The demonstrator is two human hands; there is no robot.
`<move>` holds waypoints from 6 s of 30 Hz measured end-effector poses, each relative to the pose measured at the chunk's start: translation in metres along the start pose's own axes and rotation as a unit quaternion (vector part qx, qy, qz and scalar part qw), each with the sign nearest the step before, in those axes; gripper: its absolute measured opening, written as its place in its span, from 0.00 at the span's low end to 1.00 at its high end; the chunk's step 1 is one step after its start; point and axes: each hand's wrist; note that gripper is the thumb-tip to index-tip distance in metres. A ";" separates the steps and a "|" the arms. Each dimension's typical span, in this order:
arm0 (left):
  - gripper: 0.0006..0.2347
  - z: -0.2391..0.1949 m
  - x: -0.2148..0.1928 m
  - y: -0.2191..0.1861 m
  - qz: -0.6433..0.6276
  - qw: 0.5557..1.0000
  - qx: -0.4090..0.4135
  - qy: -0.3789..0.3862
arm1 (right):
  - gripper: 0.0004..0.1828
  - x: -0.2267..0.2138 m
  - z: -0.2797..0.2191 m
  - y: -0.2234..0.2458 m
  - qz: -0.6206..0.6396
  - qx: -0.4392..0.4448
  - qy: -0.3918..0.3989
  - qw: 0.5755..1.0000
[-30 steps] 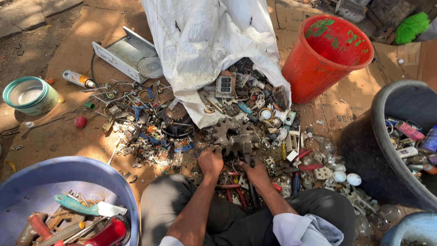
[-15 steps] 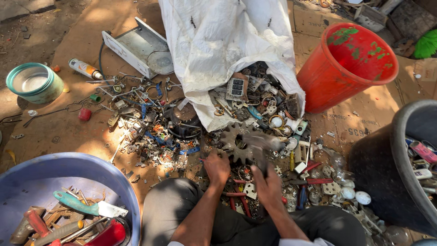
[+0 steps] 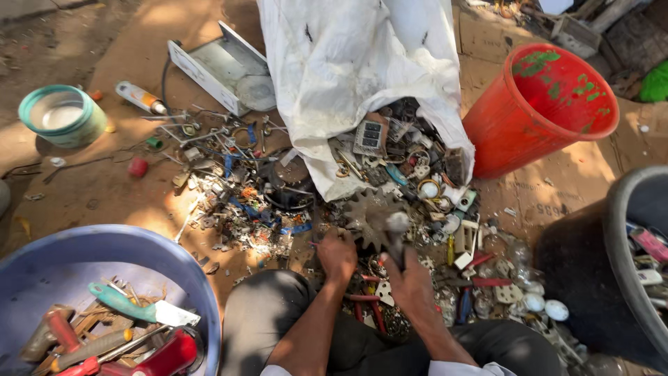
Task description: The person sits on the ground and uses a hammer to break apart various electronic components and scrap metal. They repeatedly strike items such as circuit boards and metal casings to separate parts, occasionally using pliers to assist in the dismantling process.
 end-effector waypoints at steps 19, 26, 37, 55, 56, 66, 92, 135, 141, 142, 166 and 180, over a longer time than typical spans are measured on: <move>0.10 -0.008 0.014 0.022 0.014 1.000 0.002 0.002 | 0.26 0.001 0.005 -0.056 -0.001 -0.059 -0.050 0.997; 0.13 0.003 0.009 0.005 0.033 0.999 -0.009 0.026 | 0.24 0.004 0.003 -0.049 0.213 -0.406 -0.151 0.876; 0.12 0.010 0.027 0.015 0.004 0.998 0.055 -0.042 | 0.27 -0.009 -0.005 -0.005 0.084 0.096 -0.022 0.992; 0.14 0.006 0.021 0.015 0.003 0.997 -0.029 0.071 | 0.30 0.019 0.021 -0.096 0.106 0.090 0.020 0.990; 0.13 0.008 0.016 0.011 0.010 0.999 0.002 0.037 | 0.28 0.020 0.021 -0.091 0.145 0.100 0.015 0.984; 0.05 -0.003 0.010 0.004 0.006 0.998 0.059 0.004 | 0.25 0.021 0.009 -0.053 0.217 0.099 0.011 0.971; 0.07 0.003 0.029 0.029 0.169 0.967 0.192 -0.023 | 0.31 0.012 0.004 -0.017 -0.053 0.031 0.062 0.996; 0.12 -0.035 -0.003 0.028 0.111 0.919 0.367 -0.094 | 0.26 0.012 0.011 -0.045 0.067 -0.156 -0.126 0.977; 0.12 -0.073 -0.033 0.023 0.102 0.886 0.448 -0.062 | 0.16 0.012 -0.001 -0.038 0.209 -0.096 0.058 0.972; 0.13 -0.075 -0.036 0.021 0.110 0.884 0.451 -0.058 | 0.16 0.015 0.000 -0.043 0.317 -0.043 0.083 0.944; 0.11 -0.095 -0.066 0.029 0.123 0.904 0.409 0.016 | 0.10 -0.016 -0.035 -0.127 0.596 0.220 0.087 0.767; 0.08 -0.079 -0.053 0.037 -0.024 0.976 0.209 0.065 | 0.14 -0.106 -0.103 -0.071 0.680 0.135 0.048 0.719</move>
Point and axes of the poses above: each hand's wrist, its own z-axis towards the middle knuckle, its own x-axis out of the palm, y = z × x, and after that the axes turned 9 degrees about z, right-handed
